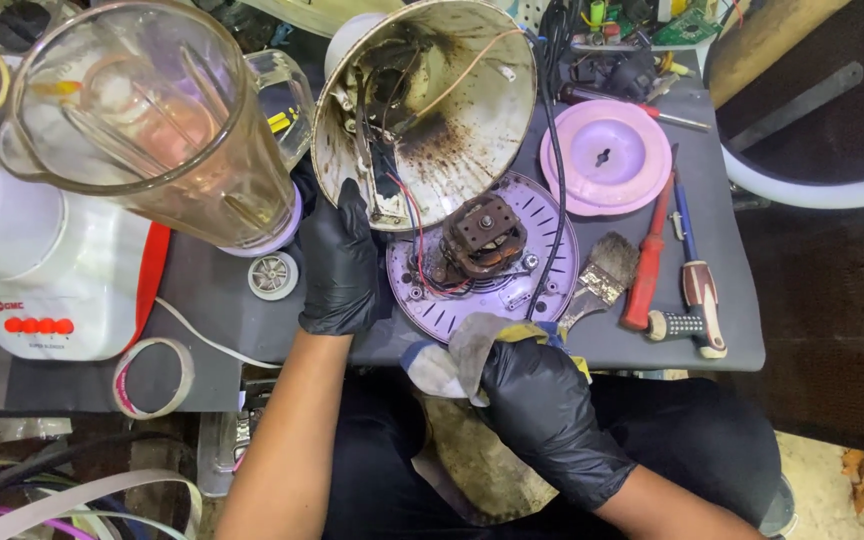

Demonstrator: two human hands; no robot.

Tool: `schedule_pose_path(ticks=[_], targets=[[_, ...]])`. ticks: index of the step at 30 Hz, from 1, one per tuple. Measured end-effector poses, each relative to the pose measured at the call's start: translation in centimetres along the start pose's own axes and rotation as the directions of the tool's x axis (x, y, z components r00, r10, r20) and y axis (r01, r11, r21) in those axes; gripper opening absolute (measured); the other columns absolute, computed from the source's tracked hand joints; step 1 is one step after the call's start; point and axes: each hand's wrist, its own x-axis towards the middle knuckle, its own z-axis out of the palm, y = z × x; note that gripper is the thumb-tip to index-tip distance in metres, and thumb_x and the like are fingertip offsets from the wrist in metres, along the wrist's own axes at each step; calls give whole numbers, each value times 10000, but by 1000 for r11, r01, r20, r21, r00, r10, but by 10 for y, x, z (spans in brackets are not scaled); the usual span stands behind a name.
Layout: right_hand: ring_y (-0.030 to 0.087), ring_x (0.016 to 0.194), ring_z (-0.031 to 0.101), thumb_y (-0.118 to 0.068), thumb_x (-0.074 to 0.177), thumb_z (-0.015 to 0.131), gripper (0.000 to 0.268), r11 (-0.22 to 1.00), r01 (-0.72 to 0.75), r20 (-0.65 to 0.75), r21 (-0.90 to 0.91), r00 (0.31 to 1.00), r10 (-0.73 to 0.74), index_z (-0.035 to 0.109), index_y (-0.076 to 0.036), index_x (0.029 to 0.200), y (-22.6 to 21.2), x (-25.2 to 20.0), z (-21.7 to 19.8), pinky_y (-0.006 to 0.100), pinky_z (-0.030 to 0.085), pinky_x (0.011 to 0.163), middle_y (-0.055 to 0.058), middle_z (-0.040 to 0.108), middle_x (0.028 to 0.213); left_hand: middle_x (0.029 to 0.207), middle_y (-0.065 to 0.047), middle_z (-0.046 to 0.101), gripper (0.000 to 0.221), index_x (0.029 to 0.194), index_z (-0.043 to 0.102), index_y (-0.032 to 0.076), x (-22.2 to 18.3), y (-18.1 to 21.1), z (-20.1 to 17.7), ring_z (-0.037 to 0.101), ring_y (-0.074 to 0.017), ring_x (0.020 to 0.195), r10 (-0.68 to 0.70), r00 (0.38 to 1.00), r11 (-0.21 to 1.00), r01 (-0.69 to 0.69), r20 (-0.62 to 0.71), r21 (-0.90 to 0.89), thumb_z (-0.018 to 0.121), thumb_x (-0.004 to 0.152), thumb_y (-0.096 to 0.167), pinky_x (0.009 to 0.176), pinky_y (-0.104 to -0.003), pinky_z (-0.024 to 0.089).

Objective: Cleaning the internal components of a disassembled blender using a cloth on a repair bench.

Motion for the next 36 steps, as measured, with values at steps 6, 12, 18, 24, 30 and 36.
schedule_pose_path(ticks=[6, 12, 18, 24, 30, 36], targets=[[391, 748, 664, -416, 864, 733, 388, 999, 9, 84, -52, 996, -5, 739, -89, 1074, 2, -3, 1, 489, 548, 670, 163, 693, 858, 1492, -250, 554, 534, 1510, 426, -17, -5, -4, -7, 511, -429, 1429, 73, 997, 996, -71, -33, 59, 386, 1135, 363, 1231, -478, 379], [383, 813, 673, -380, 826, 759, 350, 999, -20, 84, -30, 996, 22, 715, -99, 1030, 6, -9, 6, 485, 554, 677, 172, 685, 913, 1398, -322, 595, 419, 1462, 452, -65, -3, 21, -20, 547, -491, 1359, 154, 987, 976, -146, -37, 159, 427, 1128, 188, 1206, -515, 386], [411, 919, 682, -388, 857, 756, 462, 1000, 2, 38, -25, 999, -1, 715, -22, 1137, 0, -1, -4, 481, 563, 826, 211, 711, 1018, 1556, -259, 535, 468, 1626, 271, 91, -7, 11, -22, 594, -433, 1410, 228, 972, 957, -234, 58, 172, 388, 1181, 172, 1216, -459, 465], [426, 789, 664, -331, 769, 727, 442, 988, 31, 134, -149, 991, -11, 701, -19, 1081, 4, -3, 0, 497, 553, 687, 222, 688, 918, 1620, -135, 551, 642, 1669, 210, 204, -2, 2, -21, 646, -354, 691, 212, 975, 932, -222, 63, 286, 485, 1109, 53, 684, -423, 482], [404, 784, 673, -252, 856, 688, 305, 996, 30, 72, -87, 997, -24, 732, -41, 1072, 2, 4, -6, 491, 555, 683, 197, 706, 909, 1478, -202, 666, 648, 1673, 195, 197, 0, -7, -13, 629, -320, 694, 284, 957, 914, -287, 53, 286, 474, 1115, 24, 659, -427, 486], [407, 722, 649, -373, 866, 683, 380, 981, 51, 102, -188, 994, -32, 672, -9, 977, 4, -2, 1, 484, 534, 629, 212, 662, 838, 1519, -158, 650, 615, 1670, 206, 193, 9, -10, -6, 637, -350, 703, 282, 958, 905, -284, 54, 316, 462, 1121, 83, 655, -440, 473]])
